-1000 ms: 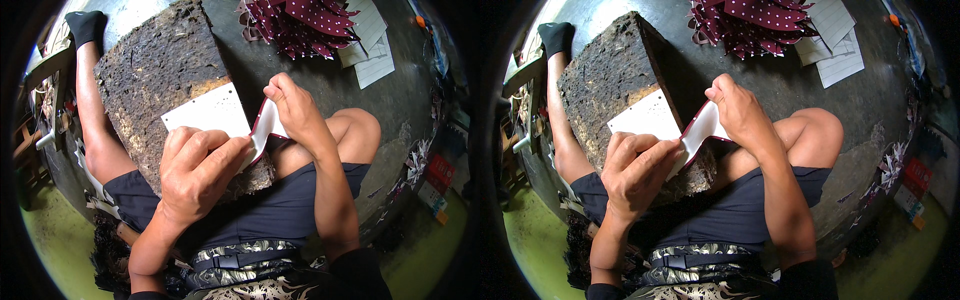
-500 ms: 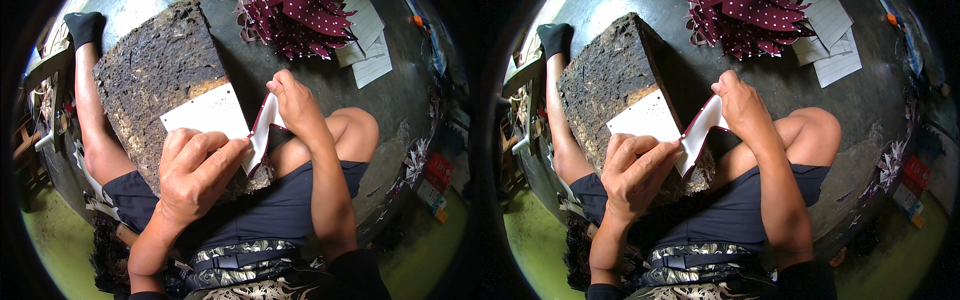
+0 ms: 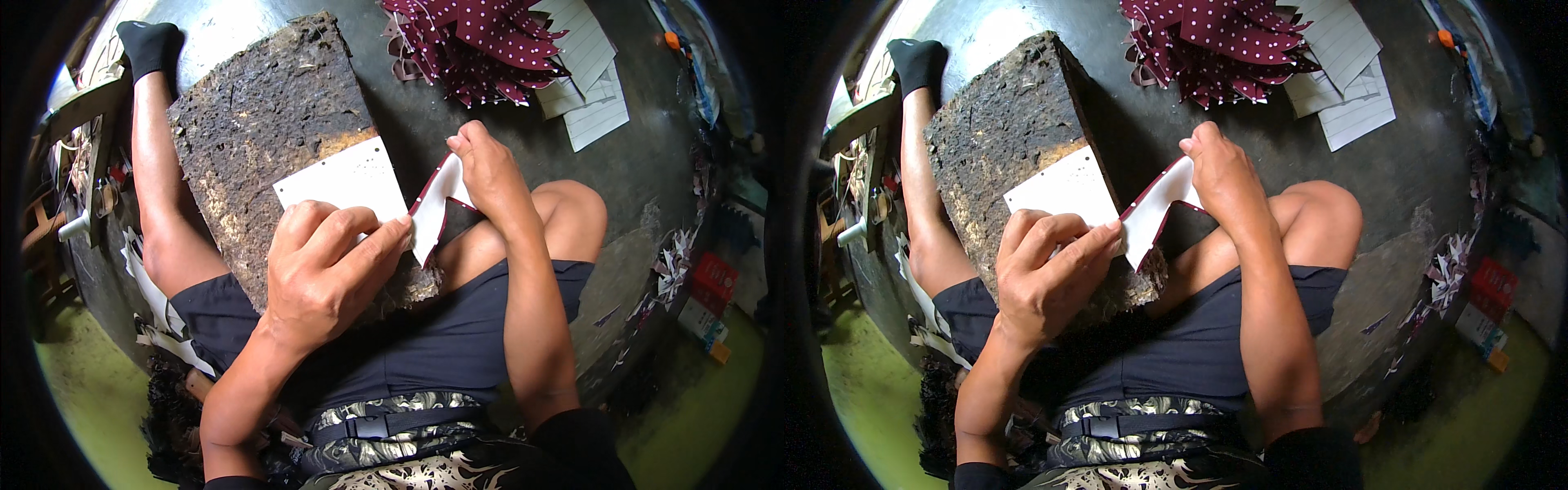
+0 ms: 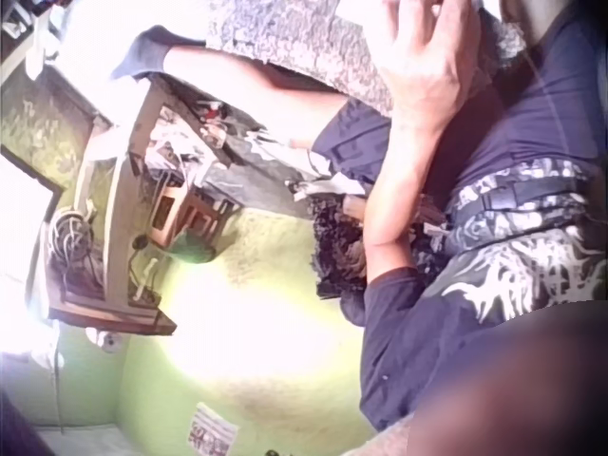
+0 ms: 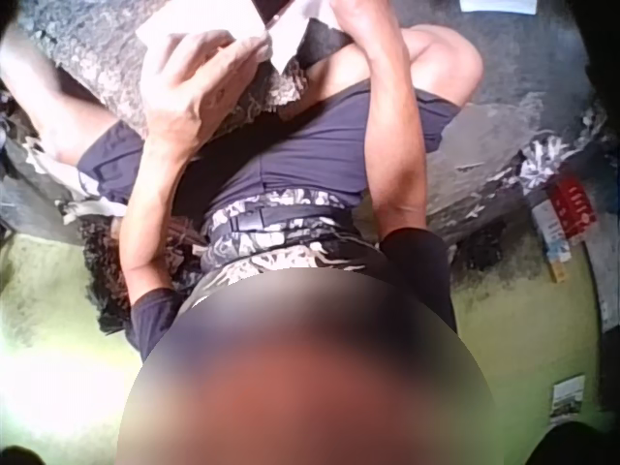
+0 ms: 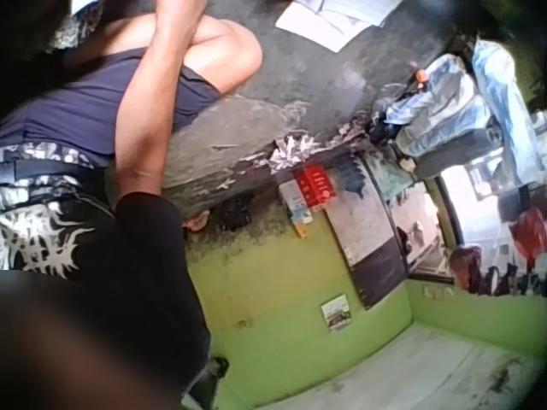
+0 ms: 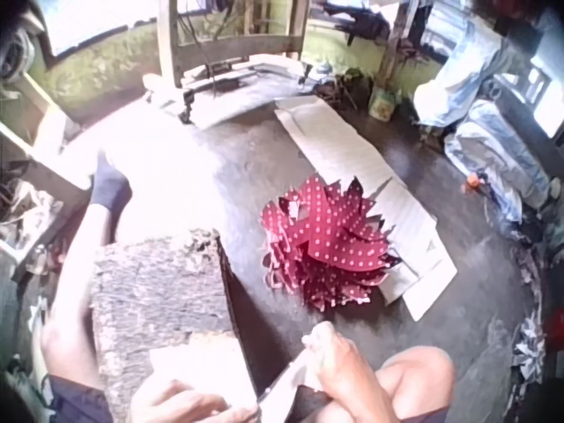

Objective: The person sits on the floor and repeatedly picks up a white paper template and a maroon polka-dotted fabric piece. They align the fabric over the template and press the edges to adhere them, then place the finished piece aside. This cycle repeats throughout the clip.

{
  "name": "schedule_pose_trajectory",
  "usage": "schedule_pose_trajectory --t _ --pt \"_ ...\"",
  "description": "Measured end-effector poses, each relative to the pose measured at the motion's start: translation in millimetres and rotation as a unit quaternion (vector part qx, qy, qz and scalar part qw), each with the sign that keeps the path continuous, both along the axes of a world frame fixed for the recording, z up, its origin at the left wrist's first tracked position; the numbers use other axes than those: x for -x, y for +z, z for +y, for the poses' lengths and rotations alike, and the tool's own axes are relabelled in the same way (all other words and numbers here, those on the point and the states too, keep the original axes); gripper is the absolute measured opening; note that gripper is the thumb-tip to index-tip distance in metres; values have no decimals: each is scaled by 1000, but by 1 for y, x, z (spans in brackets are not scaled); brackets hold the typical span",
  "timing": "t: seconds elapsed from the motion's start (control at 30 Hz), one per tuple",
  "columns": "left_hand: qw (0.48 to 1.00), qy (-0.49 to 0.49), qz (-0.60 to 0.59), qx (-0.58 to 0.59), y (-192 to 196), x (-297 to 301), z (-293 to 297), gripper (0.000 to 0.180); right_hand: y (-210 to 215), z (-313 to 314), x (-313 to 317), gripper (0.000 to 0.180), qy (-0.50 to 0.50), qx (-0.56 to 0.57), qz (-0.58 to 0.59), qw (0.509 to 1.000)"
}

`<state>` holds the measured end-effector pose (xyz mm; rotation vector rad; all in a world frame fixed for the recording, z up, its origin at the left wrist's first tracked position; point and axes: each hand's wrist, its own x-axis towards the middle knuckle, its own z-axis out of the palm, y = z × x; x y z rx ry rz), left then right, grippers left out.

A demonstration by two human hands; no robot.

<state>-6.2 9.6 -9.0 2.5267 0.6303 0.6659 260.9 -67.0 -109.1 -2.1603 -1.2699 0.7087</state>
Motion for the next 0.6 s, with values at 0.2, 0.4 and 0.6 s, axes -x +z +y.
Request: schedule_pose_trajectory --t 0.2,0.4,0.6 --pt "998 23 -17 -50 -9 -9 -4 45 38 -9 -28 28 -83 1 -74 994" --pt "999 23 -24 -27 -8 -8 -4 42 146 -1 -93 32 -155 -266 -194 931" --pt "999 27 -28 -23 -8 -9 -5 33 212 50 -132 31 -153 -460 -431 761"
